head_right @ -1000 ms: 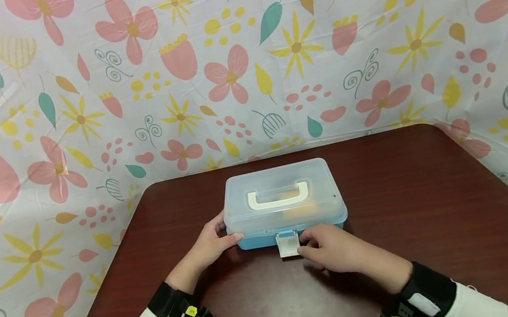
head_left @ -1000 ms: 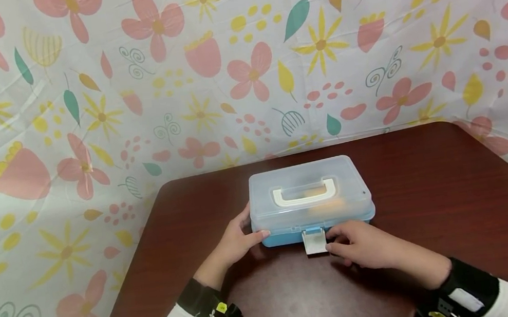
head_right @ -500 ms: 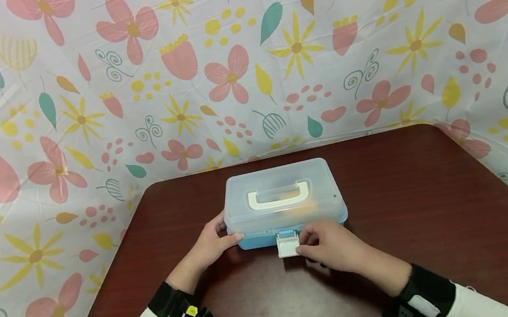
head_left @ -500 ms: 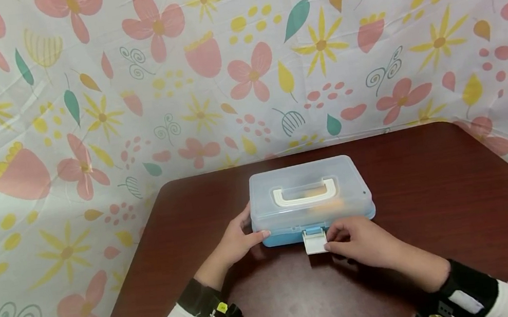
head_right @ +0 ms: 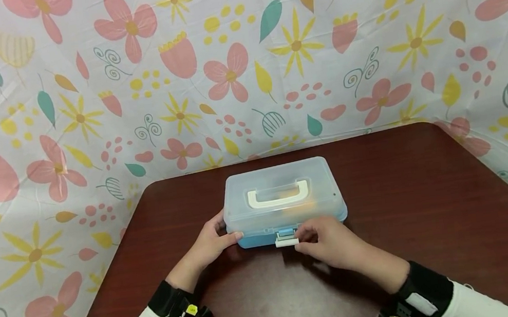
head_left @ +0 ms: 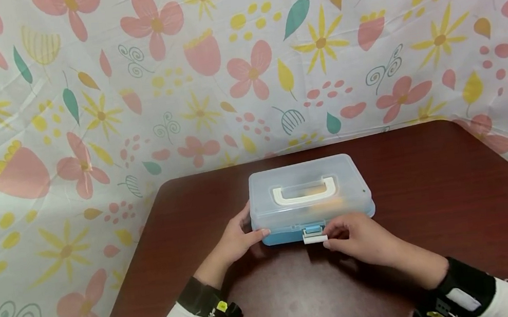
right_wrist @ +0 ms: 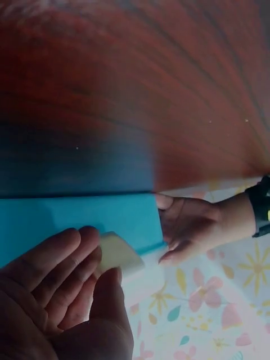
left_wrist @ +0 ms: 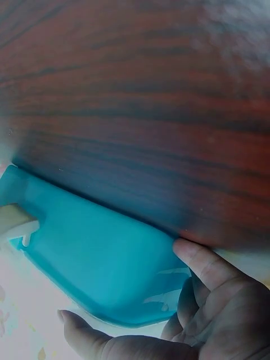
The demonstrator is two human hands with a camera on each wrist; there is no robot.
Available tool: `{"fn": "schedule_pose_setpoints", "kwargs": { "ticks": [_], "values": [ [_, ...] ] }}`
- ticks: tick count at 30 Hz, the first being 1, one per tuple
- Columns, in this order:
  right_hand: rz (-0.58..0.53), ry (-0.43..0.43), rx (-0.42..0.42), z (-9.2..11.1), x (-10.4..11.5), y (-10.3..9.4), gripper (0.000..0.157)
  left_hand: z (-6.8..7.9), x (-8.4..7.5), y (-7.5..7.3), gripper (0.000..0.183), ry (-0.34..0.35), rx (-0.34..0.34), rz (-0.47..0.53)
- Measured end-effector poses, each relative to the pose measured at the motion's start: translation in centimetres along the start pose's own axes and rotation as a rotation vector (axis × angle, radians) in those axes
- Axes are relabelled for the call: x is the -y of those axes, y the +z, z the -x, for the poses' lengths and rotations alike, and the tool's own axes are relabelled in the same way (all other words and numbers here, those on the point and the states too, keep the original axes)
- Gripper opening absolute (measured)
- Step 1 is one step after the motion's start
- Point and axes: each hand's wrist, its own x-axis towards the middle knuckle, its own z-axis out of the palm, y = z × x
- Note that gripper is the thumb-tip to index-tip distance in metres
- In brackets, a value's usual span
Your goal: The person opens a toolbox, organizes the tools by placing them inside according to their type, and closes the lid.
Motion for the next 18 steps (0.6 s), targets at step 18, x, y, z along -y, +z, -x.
{"fn": "schedule_pose_setpoints", "kwargs": {
  "ticks": [18],
  "values": [
    [0.152, -0.278, -0.172, 0.4, 1.3, 0.2, 0.013, 0.1, -0.1, 0.0, 0.092, 0.001, -0.001, 0.006]
  ]
}}
